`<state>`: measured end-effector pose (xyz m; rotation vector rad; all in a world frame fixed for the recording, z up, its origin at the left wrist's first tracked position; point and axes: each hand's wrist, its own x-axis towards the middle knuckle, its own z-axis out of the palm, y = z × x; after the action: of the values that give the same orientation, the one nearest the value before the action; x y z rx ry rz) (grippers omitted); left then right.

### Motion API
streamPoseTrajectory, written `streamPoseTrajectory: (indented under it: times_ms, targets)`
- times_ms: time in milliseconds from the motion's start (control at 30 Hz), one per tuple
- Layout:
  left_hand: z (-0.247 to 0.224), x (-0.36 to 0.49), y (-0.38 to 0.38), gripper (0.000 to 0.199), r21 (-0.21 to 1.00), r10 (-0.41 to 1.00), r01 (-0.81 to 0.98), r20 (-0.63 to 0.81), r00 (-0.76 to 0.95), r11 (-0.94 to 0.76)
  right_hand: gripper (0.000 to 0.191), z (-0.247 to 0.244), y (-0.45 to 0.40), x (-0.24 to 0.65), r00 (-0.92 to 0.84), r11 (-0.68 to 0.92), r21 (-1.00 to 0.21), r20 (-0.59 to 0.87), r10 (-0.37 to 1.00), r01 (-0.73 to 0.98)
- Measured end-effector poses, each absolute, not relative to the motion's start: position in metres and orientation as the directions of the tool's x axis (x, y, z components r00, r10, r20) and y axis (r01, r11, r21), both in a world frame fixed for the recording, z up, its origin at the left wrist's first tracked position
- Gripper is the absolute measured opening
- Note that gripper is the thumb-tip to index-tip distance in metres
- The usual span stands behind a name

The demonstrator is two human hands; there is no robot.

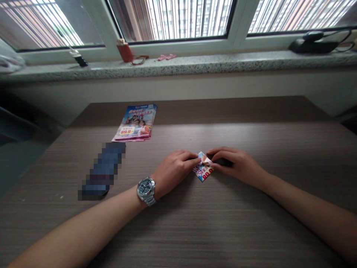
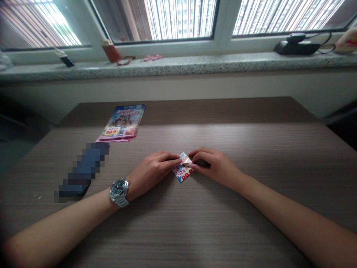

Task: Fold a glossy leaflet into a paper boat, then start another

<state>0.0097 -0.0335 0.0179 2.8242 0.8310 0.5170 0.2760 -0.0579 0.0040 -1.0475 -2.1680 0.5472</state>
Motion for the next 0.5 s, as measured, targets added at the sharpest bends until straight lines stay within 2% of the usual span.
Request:
streamPoseTrajectory:
  times_ms: [267, 500]
  targets:
    - [0.0183, 0.0101, -0.0343, 0.033, 0.241, 0.551, 0.498, 0.290, 0.782, -0.833, 0.012, 0.0077, -0.0548, 0.2815, -0.499, 0.562, -0.667, 0.314, 0.808, 0.489]
    - [0.0171, 0.0095, -0.0339, 0.032, 0.244, 0.540, 0.485, 0.291, 0.790, -0.840, 0.013, 0.0053, -0.0543, 0.2802, -0.462, 0.513, -0.700, 0.287, 0.839, 0.496]
